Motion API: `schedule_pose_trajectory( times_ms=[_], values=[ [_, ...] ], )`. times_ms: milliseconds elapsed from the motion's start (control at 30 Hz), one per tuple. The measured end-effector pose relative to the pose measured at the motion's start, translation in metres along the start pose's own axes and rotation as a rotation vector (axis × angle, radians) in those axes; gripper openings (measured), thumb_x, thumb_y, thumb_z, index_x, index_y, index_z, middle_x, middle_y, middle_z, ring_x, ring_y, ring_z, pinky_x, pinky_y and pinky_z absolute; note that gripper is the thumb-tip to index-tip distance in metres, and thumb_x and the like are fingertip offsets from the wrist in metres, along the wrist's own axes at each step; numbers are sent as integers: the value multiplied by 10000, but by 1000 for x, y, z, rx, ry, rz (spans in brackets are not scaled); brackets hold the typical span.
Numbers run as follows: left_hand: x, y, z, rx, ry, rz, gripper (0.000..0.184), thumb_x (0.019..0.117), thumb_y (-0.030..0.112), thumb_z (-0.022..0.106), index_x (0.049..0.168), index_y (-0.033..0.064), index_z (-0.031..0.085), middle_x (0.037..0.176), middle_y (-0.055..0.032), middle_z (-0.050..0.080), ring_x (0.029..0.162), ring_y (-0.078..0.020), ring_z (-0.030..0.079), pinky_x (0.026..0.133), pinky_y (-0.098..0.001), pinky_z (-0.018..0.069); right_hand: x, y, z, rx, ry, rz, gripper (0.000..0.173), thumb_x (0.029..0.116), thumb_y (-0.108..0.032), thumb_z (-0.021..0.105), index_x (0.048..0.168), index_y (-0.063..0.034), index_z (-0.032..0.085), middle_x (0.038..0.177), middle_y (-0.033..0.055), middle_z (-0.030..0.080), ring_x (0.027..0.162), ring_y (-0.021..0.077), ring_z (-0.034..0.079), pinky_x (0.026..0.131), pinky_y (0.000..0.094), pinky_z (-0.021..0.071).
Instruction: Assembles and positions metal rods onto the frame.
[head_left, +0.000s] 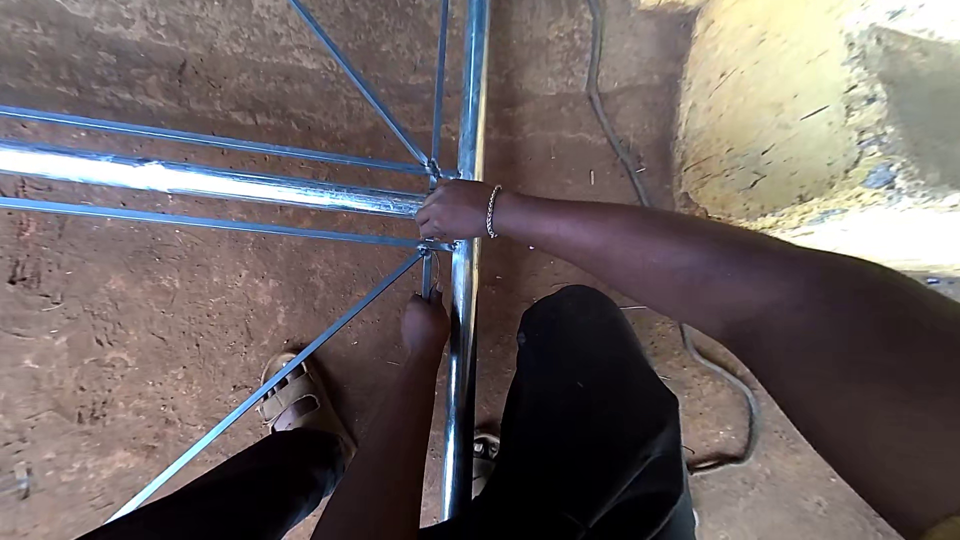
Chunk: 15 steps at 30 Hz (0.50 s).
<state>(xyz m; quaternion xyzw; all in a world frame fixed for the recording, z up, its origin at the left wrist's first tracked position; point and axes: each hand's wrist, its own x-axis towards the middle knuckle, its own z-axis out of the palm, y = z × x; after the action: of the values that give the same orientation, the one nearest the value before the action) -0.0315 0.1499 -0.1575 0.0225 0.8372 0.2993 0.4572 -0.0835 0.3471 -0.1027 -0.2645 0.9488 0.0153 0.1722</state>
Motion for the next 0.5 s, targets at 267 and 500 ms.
schedule_pose_trajectory(
  times_ms=[267,500],
  values=[
    [2,-2,3,17,32,10,550,1077,522,462,1091,8,657,984,-213,680,954,-378,674,823,-598,528,5,0,-6,-6,-107,5,194,994,-9,558,1057,-39,738,1041,132,718,1021,351,685,909,550,514],
    [2,-2,3,16,42,22,565,1075,535,454,1071,5,650,958,-209,670,921,-370,668,804,-592,524,9,3,-10,-35,-148,-32,208,982,4,553,1071,-40,735,995,134,715,956,343,689,867,542,517]
  ],
)
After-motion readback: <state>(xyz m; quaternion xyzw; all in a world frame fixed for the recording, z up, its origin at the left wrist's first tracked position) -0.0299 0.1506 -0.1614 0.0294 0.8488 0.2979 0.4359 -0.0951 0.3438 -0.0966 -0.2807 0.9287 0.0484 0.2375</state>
